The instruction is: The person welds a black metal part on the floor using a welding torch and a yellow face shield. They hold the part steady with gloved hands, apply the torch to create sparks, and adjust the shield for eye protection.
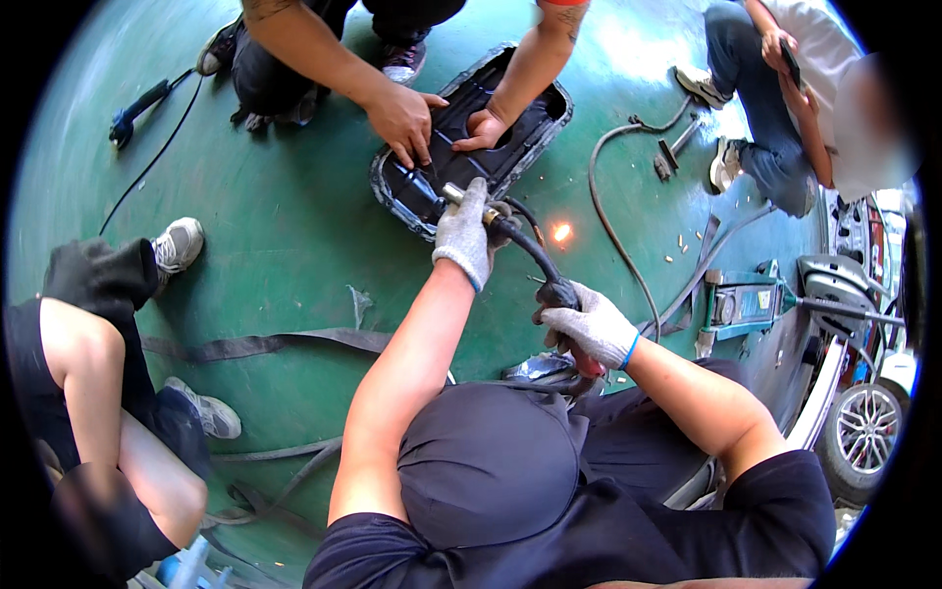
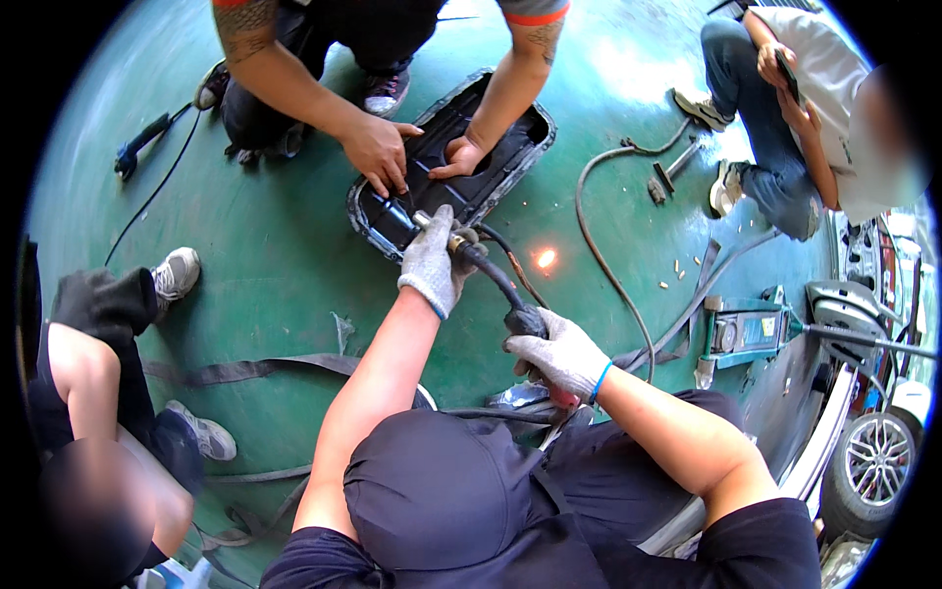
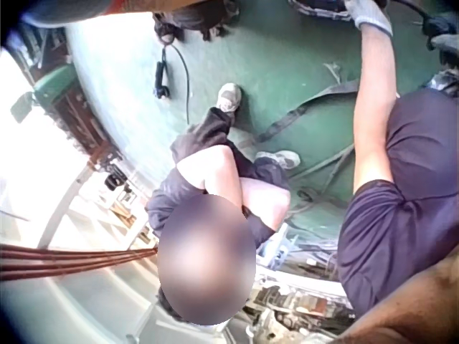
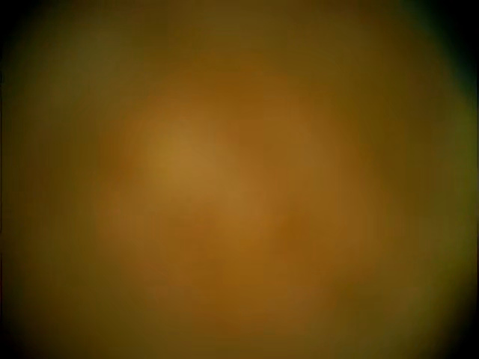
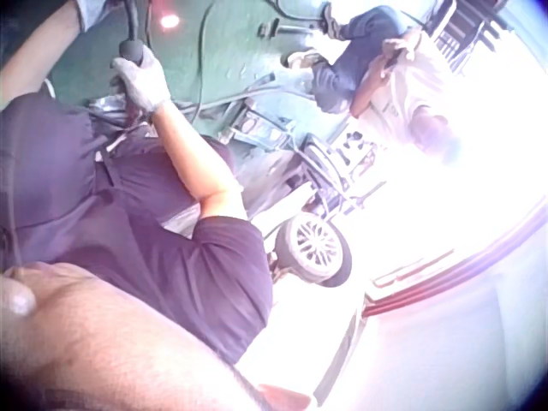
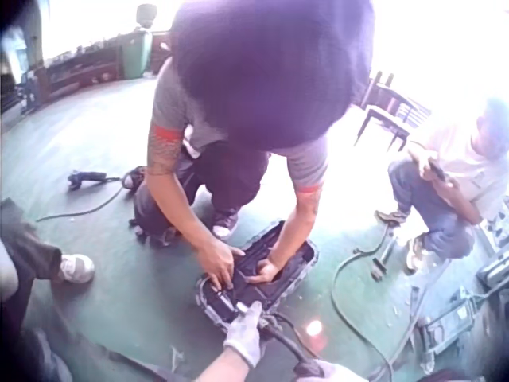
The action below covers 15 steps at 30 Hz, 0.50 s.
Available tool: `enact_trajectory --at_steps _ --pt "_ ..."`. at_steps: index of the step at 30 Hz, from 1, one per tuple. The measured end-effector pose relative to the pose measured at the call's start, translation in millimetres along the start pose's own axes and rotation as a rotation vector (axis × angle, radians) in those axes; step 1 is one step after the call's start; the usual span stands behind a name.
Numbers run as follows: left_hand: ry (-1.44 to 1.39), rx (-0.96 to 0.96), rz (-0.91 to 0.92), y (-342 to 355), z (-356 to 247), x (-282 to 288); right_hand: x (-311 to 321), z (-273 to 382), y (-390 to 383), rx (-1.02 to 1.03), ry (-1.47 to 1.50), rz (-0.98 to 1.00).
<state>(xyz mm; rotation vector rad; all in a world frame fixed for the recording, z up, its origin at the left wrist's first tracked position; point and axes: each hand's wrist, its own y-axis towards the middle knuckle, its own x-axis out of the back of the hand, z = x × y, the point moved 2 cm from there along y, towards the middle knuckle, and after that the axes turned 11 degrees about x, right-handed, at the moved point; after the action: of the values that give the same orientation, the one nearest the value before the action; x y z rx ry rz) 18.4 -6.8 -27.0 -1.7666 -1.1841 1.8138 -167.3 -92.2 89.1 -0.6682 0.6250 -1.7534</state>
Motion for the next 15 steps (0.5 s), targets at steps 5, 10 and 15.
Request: enact_trajectory --at_steps 5,10,15 --pt "-0.015 0.070 -0.002 13.1 7.7 -5.4 0.7 2.8 12.9 0.000 0.041 -0.027" --pt "0.008 0.084 0.036 32.6 4.4 2.6 -5.8 17.0 20.0 -0.029 -0.034 -0.056" --pt "0.023 0.104 0.017 38.2 -7.0 2.4 -8.8 24.6 30.8 -0.041 -0.033 -0.055"
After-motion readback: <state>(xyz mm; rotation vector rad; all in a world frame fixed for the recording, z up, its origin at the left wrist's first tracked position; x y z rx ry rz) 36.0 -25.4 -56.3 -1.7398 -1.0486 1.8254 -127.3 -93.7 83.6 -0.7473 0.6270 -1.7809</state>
